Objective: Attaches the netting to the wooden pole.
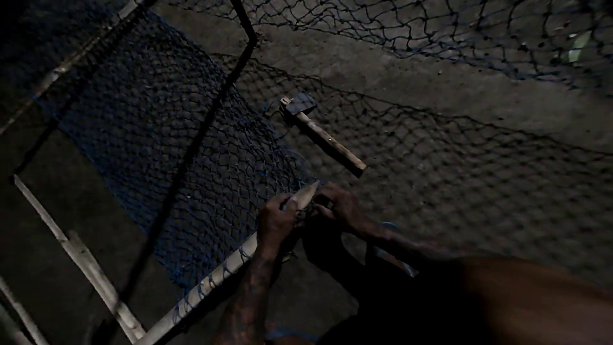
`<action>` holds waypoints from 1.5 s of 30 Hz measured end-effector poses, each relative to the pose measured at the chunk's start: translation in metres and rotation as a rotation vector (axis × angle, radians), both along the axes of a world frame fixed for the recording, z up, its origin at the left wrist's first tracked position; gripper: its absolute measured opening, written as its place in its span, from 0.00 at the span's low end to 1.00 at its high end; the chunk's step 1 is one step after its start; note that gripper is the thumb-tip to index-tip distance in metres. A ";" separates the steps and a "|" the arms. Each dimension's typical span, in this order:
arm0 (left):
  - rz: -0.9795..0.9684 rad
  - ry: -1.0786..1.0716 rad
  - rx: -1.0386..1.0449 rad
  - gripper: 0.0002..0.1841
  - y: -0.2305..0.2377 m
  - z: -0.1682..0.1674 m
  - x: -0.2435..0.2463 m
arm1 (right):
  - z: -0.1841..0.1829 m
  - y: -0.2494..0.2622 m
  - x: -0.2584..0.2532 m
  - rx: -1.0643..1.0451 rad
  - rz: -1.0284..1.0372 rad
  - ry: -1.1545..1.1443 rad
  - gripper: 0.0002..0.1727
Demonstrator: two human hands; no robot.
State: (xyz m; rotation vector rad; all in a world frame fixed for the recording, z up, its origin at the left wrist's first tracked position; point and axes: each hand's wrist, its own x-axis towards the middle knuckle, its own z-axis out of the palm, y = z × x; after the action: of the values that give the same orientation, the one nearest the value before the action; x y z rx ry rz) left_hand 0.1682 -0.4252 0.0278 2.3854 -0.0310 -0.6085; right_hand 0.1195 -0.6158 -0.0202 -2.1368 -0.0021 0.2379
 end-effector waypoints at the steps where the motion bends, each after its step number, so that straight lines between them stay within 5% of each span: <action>1: 0.011 0.027 -0.001 0.15 0.001 0.005 0.004 | 0.001 -0.001 0.003 -0.041 0.025 0.004 0.13; 16: 0.139 0.232 -0.299 0.12 0.032 0.023 0.041 | -0.019 -0.026 0.003 0.059 -0.165 -0.286 0.10; 21: 0.120 0.257 -0.272 0.12 0.027 0.023 0.038 | -0.001 -0.016 0.015 0.186 0.002 -0.302 0.22; 29: 0.142 0.274 -0.238 0.12 0.029 0.030 0.039 | -0.011 -0.006 0.016 0.016 0.166 -0.500 0.10; 33: 0.116 0.270 -0.189 0.11 0.033 0.035 0.044 | -0.005 -0.019 0.012 0.108 0.007 -0.257 0.12; 37: 0.073 0.262 -0.197 0.12 0.025 0.034 0.031 | 0.006 -0.029 0.044 0.433 -0.251 0.042 0.19; 41: 0.004 0.199 -0.117 0.14 0.015 0.025 0.012 | 0.008 -0.025 0.079 0.542 -0.091 0.375 0.20; 45: -0.031 0.027 -0.077 0.16 0.014 0.017 -0.009 | 0.005 -0.022 0.090 0.634 -0.007 0.272 0.15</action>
State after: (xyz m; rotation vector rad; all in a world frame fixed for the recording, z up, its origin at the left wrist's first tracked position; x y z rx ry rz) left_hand 0.1595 -0.4111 0.0452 2.3056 -0.0785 -0.6427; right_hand 0.2096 -0.6376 -0.0151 -1.4634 0.0781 0.4561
